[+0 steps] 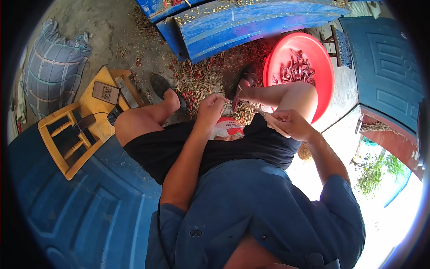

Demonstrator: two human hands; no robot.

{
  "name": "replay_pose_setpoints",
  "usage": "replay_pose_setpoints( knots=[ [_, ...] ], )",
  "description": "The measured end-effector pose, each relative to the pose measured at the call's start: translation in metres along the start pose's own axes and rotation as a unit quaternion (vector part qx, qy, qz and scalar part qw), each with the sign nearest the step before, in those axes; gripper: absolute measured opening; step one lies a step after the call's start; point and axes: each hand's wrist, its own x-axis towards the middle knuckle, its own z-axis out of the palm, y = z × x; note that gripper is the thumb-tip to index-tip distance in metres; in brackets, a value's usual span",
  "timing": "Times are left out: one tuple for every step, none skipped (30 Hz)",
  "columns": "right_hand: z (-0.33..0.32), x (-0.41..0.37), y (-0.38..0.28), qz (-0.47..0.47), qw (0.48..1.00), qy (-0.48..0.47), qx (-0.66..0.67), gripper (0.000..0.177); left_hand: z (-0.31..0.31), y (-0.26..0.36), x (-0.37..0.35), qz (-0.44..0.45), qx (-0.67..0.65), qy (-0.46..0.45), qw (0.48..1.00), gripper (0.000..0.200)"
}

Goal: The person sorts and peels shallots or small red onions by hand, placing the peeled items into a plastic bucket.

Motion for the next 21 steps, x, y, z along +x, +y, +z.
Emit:
replay_pose_setpoints(
  knots=[
    [0.005, -0.004, 0.017, -0.024, 1.0, -0.015, 0.008, 0.033, -0.002, -0.002, -0.003, 0.011, 0.008, 0.007, 1.0, 0.014],
    [0.012, -0.01, 0.02, -0.029, 0.999, -0.012, 0.006, 0.033, -0.004, -0.004, -0.006, 0.017, 0.009, 0.005, 1.0, 0.014],
    [0.022, -0.013, 0.019, -0.025, 0.999, -0.017, 0.036, 0.033, -0.007, -0.007, -0.009, 0.018, 0.018, 0.005, 1.0, 0.014],
    [0.032, -0.016, 0.018, -0.021, 0.997, -0.023, 0.065, 0.032, -0.007, -0.009, -0.013, 0.019, 0.027, 0.006, 0.999, 0.014],
    [0.042, -0.018, 0.017, -0.037, 0.999, 0.007, 0.029, 0.034, -0.005, -0.011, -0.018, 0.025, 0.029, 0.008, 0.999, 0.014],
    [0.05, -0.02, 0.018, -0.044, 0.999, 0.007, 0.028, 0.034, -0.004, -0.013, -0.023, 0.031, 0.033, 0.011, 0.999, 0.014],
    [0.057, -0.022, 0.019, -0.054, 0.996, 0.038, -0.061, 0.037, -0.004, -0.015, -0.029, 0.035, 0.037, 0.015, 0.999, 0.015],
    [0.063, -0.023, 0.022, -0.062, 0.985, 0.07, -0.148, 0.041, -0.004, -0.015, -0.033, 0.038, 0.041, 0.017, 0.998, 0.015],
    [0.069, -0.021, 0.028, -0.049, 0.986, 0.073, -0.143, 0.045, -0.006, -0.016, -0.036, 0.042, 0.051, 0.029, 0.997, 0.015],
    [0.075, -0.024, 0.026, -0.053, 0.986, 0.072, -0.143, 0.045, -0.007, -0.017, -0.039, 0.045, 0.06, 0.042, 0.996, 0.014],
    [0.082, -0.026, 0.023, -0.052, 0.985, 0.084, -0.138, 0.044, -0.008, -0.017, -0.042, 0.046, 0.061, 0.045, 0.996, 0.014],
    [0.087, -0.027, 0.02, -0.052, 0.985, 0.098, -0.133, 0.043, -0.011, -0.016, -0.043, 0.042, 0.054, 0.057, 0.996, 0.014],
    [0.091, -0.026, 0.02, -0.054, 0.985, 0.097, -0.134, 0.043, -0.014, -0.016, -0.042, 0.038, 0.048, 0.068, 0.996, 0.014],
    [0.095, -0.024, 0.023, -0.064, 0.987, 0.088, -0.117, 0.042, -0.017, -0.017, -0.041, 0.04, 0.048, 0.07, 0.996, 0.014],
    [0.097, -0.021, 0.027, -0.072, 0.989, 0.078, -0.099, 0.042, -0.019, -0.018, -0.041, 0.041, 0.045, 0.076, 0.995, 0.015],
    [0.098, -0.018, 0.031, -0.074, 0.989, 0.078, -0.099, 0.042, -0.02, -0.018, -0.041, 0.041, 0.043, 0.082, 0.995, 0.015],
    [0.097, -0.014, 0.034, -0.08, 0.995, 0.037, -0.042, 0.037, -0.02, -0.018, -0.042, 0.042, 0.043, 0.083, 0.995, 0.015],
    [0.095, -0.011, 0.036, -0.086, 0.996, -0.004, 0.017, 0.032, -0.019, -0.018, -0.043, 0.036, 0.04, 0.091, 0.994, 0.016],
    [0.093, -0.012, 0.032, -0.087, 0.996, -0.003, 0.018, 0.032, -0.018, -0.017, -0.044, 0.03, 0.036, 0.099, 0.994, 0.018],
    [0.09, -0.015, 0.026, -0.065, 0.995, -0.041, 0.07, 0.031, -0.018, -0.015, -0.045, 0.03, 0.037, 0.098, 0.994, 0.018],
    [0.088, -0.015, 0.022, -0.043, 0.988, -0.078, 0.122, 0.03, -0.018, -0.012, -0.046, 0.026, 0.036, 0.103, 0.994, 0.019]
  ],
)
